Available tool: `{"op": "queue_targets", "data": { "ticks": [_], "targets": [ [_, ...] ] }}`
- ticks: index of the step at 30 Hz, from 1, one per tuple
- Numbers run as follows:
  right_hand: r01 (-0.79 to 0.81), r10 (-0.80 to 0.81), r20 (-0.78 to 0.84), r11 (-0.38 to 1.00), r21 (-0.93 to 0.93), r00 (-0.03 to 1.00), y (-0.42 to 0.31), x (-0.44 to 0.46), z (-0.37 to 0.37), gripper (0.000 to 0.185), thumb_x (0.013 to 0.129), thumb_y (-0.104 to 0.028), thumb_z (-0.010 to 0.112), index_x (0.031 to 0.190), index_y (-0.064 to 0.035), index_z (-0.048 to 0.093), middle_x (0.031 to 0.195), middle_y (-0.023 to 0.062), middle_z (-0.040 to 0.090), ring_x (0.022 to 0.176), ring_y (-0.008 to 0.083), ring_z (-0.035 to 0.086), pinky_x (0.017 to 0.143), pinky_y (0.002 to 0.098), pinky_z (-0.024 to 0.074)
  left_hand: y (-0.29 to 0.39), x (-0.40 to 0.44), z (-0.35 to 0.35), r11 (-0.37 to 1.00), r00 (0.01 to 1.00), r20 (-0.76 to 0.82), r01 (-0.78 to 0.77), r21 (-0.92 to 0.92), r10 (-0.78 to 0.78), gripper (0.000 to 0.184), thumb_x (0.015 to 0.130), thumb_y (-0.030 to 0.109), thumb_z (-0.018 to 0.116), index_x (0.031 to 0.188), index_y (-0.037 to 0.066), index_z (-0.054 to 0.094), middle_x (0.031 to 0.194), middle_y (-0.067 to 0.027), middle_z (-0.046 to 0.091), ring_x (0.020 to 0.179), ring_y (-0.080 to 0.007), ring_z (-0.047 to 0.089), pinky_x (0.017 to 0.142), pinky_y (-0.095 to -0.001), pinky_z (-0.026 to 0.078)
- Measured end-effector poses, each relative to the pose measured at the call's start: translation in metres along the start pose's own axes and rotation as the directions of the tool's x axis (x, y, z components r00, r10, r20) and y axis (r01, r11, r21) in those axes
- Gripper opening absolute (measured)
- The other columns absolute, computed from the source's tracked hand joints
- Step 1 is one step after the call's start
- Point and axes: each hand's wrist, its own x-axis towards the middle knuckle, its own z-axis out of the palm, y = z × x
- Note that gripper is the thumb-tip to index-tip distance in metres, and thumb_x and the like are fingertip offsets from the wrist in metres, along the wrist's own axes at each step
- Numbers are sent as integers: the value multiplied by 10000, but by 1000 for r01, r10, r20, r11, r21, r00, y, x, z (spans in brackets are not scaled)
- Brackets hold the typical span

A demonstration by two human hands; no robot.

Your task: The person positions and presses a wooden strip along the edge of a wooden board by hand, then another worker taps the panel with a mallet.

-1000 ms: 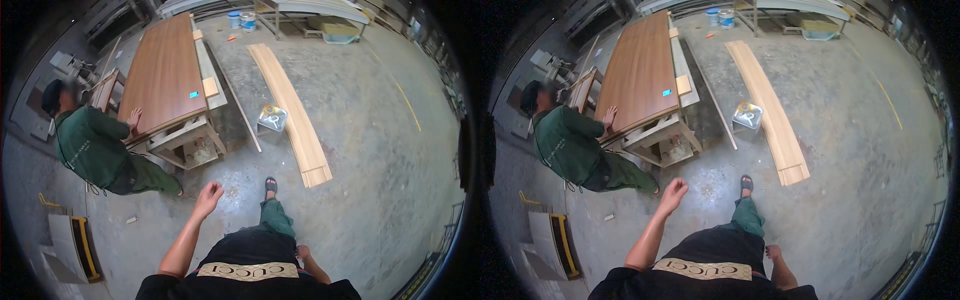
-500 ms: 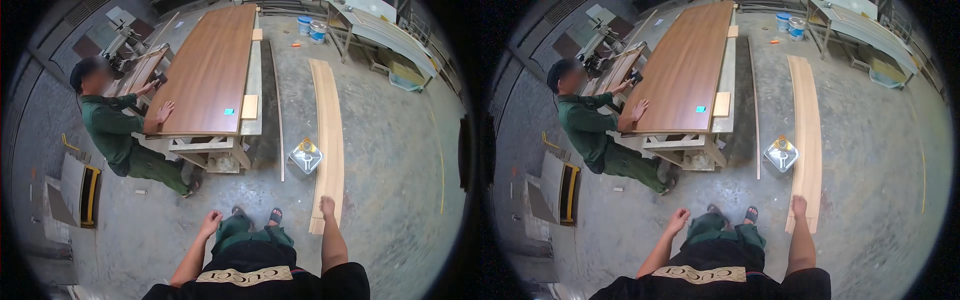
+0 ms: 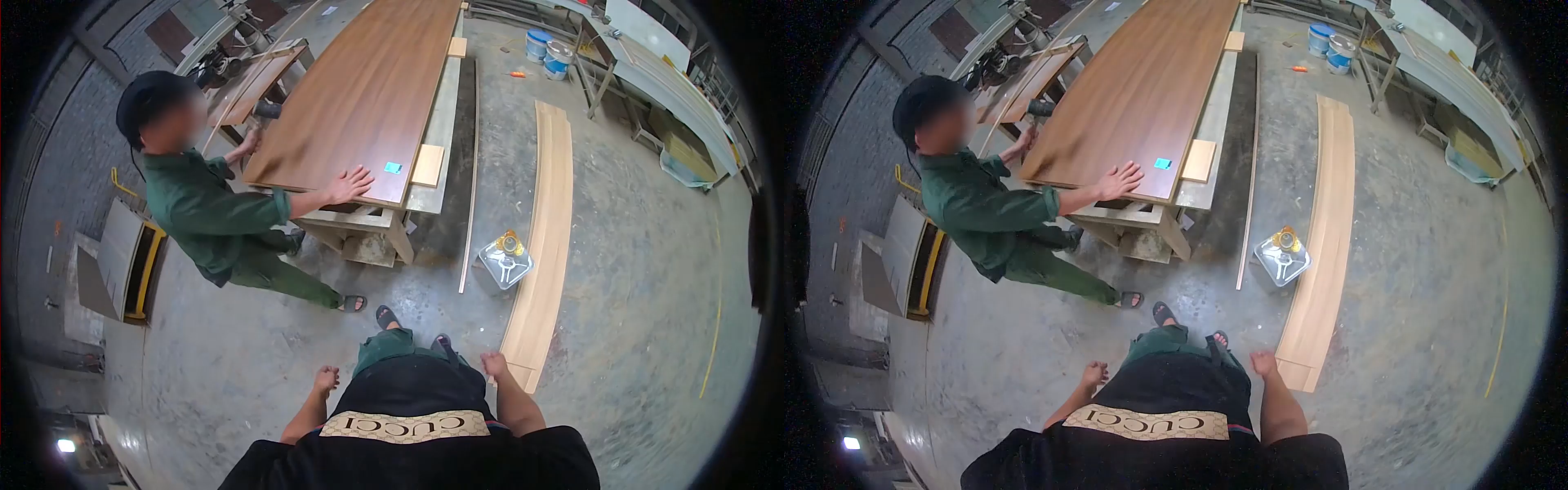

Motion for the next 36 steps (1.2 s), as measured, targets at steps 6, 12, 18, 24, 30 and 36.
{"op": "queue_targets", "data": {
  "ticks": [6, 12, 18, 24, 30, 36],
  "targets": [
    [-461, 433, 296, 887, 30, 851, -8, -50, -2, 250, 836, -265, 596, 694, -59, 616, 582, 72, 589, 464, 199, 551, 452, 330, 460, -8, -30, -10, 985, 994, 50, -105, 134, 99, 160, 923, 241, 546, 906, 84, 573, 743, -7, 571, 630, -128, 522, 567, -303, 442],
    [-231, 221, -118, 970, -72, 968, -21, -28, -16, 180, 845, -194, 573, 715, -69, 580, 617, 57, 549, 510, 175, 524, 476, 332, 435, 189, -166, 0, 742, 693, 373, -670, 16, 617, 248, 996, 282, 442, 996, 78, 584, 989, -12, 576, 973, -112, 512, 856, -276, 399],
    [-503, 595, 56, 622, 600, 802, -109, -5, -43, 129, 875, -197, 606, 818, -81, 612, 688, 17, 584, 514, 107, 525, 443, 255, 403, 346, -374, 32, -314, -508, 170, -727, -611, 845, 288, 936, 245, 456, 852, 27, 623, 792, -134, 615, 728, -302, 592, 687, -426, 483],
    [-396, 525, -86, 730, 557, 847, -137, -45, -24, 187, 904, -233, 587, 854, -56, 620, 674, 11, 566, 512, 99, 504, 466, 247, 412, 280, -388, -9, -301, -482, 91, -672, -677, 872, 245, 920, 240, 481, 801, 51, 581, 762, -103, 595, 695, -281, 567, 657, -396, 465],
    [-474, 548, -86, 783, 403, 832, -116, -164, 46, 199, 885, -234, 584, 810, -52, 611, 645, 21, 565, 510, 116, 517, 442, 267, 408, 228, -398, -61, -326, -532, 45, -581, -746, 845, 224, 901, 234, 512, 740, 79, 531, 725, -67, 571, 654, -255, 538, 620, -360, 444],
    [-668, 755, -36, 600, 440, 655, -137, -309, 136, 235, 849, -254, 579, 751, -47, 635, 606, 36, 568, 509, 128, 520, 454, 295, 407, 179, -403, -104, -339, -573, -33, -437, -833, 819, 244, 883, 228, 542, 679, 108, 480, 689, -30, 548, 613, -229, 508, 583, -324, 424]
  ]
}}
